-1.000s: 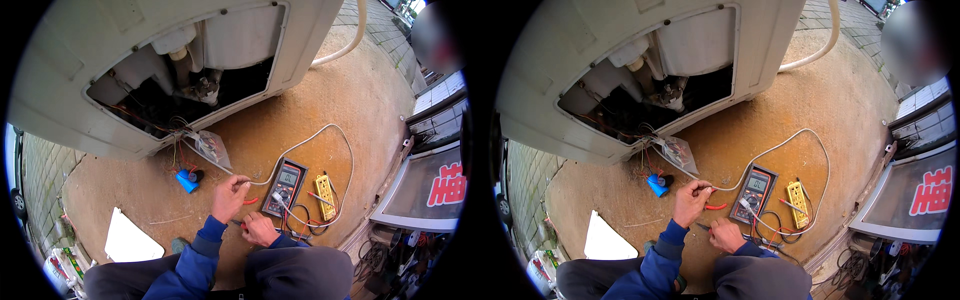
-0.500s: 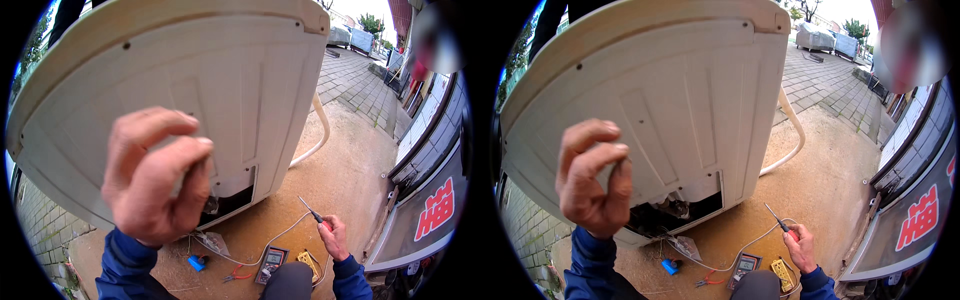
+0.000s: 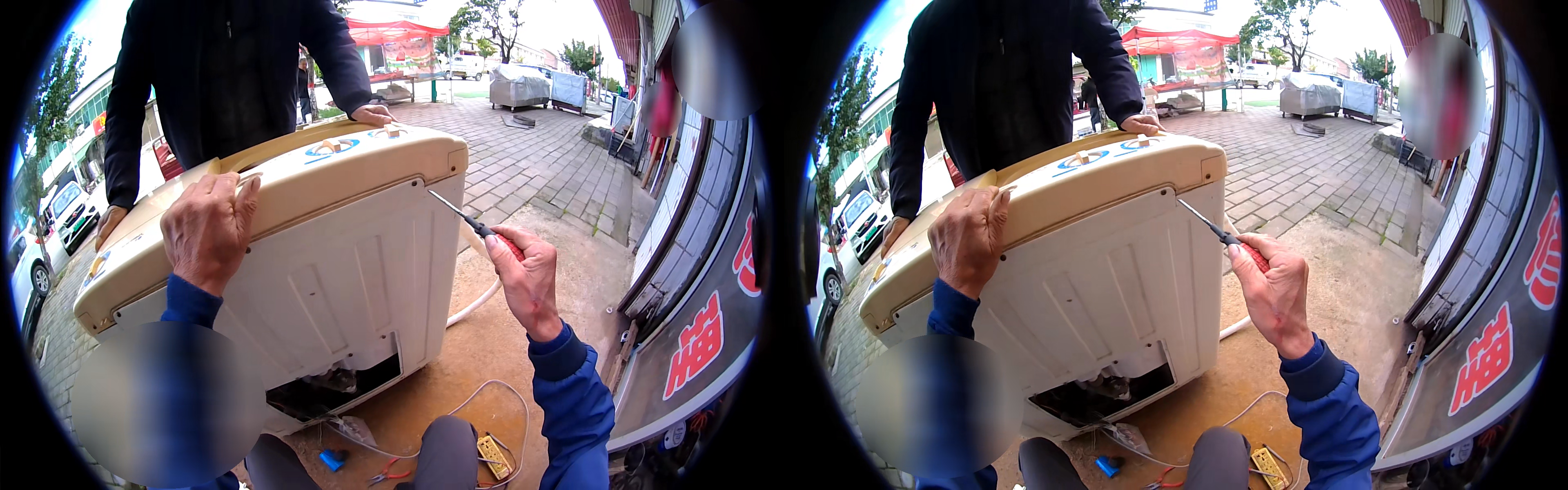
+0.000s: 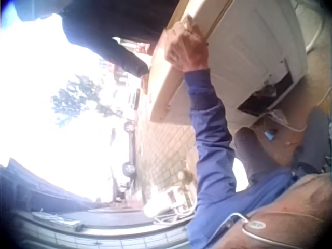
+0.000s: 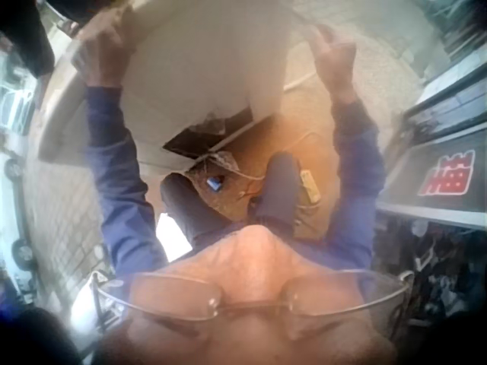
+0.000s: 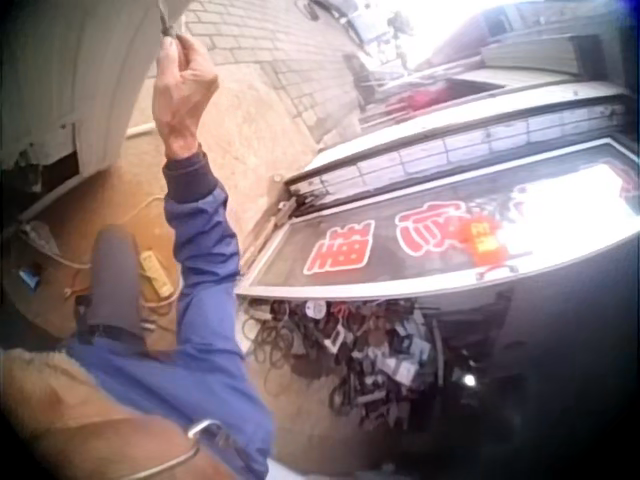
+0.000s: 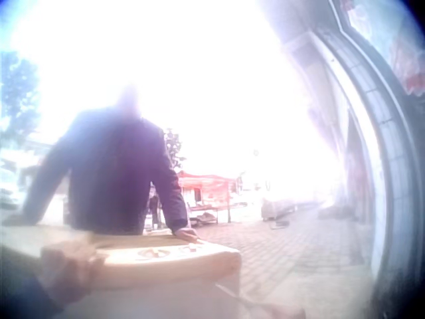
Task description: The person is repairing a top-loading washing machine. They use a multimeter to test electrical components and wires inside the machine, then use a screwdriver to remove screws from the control panel. Another person assists by holding the control panel steady.
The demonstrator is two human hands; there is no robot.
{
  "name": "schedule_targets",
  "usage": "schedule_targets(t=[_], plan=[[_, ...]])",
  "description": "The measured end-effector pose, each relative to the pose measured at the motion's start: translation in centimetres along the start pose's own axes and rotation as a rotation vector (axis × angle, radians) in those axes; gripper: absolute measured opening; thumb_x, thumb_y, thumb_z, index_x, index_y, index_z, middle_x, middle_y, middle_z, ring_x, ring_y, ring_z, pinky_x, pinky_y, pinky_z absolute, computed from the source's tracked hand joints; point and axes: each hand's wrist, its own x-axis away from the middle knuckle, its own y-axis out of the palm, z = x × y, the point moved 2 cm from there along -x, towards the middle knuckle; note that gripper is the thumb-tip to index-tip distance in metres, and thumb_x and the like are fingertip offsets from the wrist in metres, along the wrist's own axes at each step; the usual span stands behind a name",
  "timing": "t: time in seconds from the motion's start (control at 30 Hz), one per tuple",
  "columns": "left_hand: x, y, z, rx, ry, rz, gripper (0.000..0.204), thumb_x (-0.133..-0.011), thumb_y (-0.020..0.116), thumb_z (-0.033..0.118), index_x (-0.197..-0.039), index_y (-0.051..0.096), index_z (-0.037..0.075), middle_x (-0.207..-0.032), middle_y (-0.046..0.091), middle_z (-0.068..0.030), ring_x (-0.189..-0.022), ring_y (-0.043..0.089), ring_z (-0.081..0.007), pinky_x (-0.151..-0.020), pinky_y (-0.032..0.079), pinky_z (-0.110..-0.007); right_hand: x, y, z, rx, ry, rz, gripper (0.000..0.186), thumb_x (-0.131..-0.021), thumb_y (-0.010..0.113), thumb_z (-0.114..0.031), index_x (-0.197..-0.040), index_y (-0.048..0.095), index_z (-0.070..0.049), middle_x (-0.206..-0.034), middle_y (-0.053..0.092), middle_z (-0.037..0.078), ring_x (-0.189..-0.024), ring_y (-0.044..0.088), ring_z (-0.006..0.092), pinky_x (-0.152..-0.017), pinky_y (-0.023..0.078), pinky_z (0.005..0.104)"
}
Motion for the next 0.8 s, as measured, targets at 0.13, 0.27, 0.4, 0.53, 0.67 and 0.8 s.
schedule_targets(t=[0.13,0.27,0.4,0.53,0.67,0.8], plan=[[-0.1,-0.1,0.1,-0.005,0.012,0.027,0.05,-0.105,0.058,0.048,-0.097,0.08,0.004,-0.09,0.077,-0.0154,-0.083,0.075,-0.0299,-0.073,0.06,-0.041,-0.6,1.2,-0.1,-0.04,-0.011,0.024,0.027,-0.099,0.071,-0.015,-0.11,0.074,0.009,-0.081,0.062,0.002,-0.067,0.055,0.0072,-0.058,0.044,0.0245],[0.0,0.0,0.1,-0.02,0.023,0.053,0.049,-0.105,0.059,0.047,-0.096,0.08,0.003,-0.089,0.076,-0.0155,-0.08,0.075,-0.0301,-0.073,0.06,-0.041,-1.4,0.5,0.8,0.054,-0.065,0.111,0.027,-0.099,0.07,-0.015,-0.11,0.073,0.01,-0.08,0.062,0.002,-0.066,0.055,0.0071,-0.058,0.044,0.0251],[0.0,0.0,0.2,0.014,0.013,0.03,0.047,-0.106,0.058,0.044,-0.096,0.078,0.003,-0.09,0.076,-0.0165,-0.08,0.073,-0.0319,-0.074,0.059,-0.042,-2.0,-0.1,2.0,0.07,-0.007,0.155,0.027,-0.099,0.07,-0.015,-0.11,0.074,0.009,-0.075,0.059,-0.001,-0.063,0.052,0.0065,-0.057,0.043,0.025],[0.0,-0.2,0.4,0.028,0.006,0.008,0.044,-0.108,0.055,0.04,-0.095,0.076,0.003,-0.092,0.075,-0.0174,-0.082,0.072,-0.0344,-0.076,0.056,-0.043,-2.3,-0.6,2.6,0.047,0.064,0.164,0.029,-0.096,0.071,-0.019,-0.105,0.075,0.008,-0.085,0.073,0.012,-0.077,0.065,0.015,-0.072,0.052,0.0311],[0.0,-0.2,0.4,0.002,0.009,0.013,0.044,-0.108,0.055,0.039,-0.095,0.075,0.003,-0.092,0.074,-0.0175,-0.082,0.072,-0.0345,-0.075,0.056,-0.043,-2.7,-0.4,2.8,0.04,0.064,0.156,0.028,-0.096,0.071,-0.018,-0.105,0.075,0.008,-0.085,0.073,0.012,-0.077,0.066,0.015,-0.072,0.053,0.031],[0.0,-0.1,0.3,0.017,0.032,0.035,0.045,-0.107,0.057,0.041,-0.095,0.076,0.002,-0.09,0.074,-0.0175,-0.08,0.072,-0.0335,-0.073,0.057,-0.043,-2.9,-0.4,3.2,0.037,0.068,0.157,0.028,-0.095,0.071,-0.018,-0.104,0.075,0.008,-0.085,0.074,0.012,-0.077,0.067,0.0152,-0.072,0.053,0.0309]])
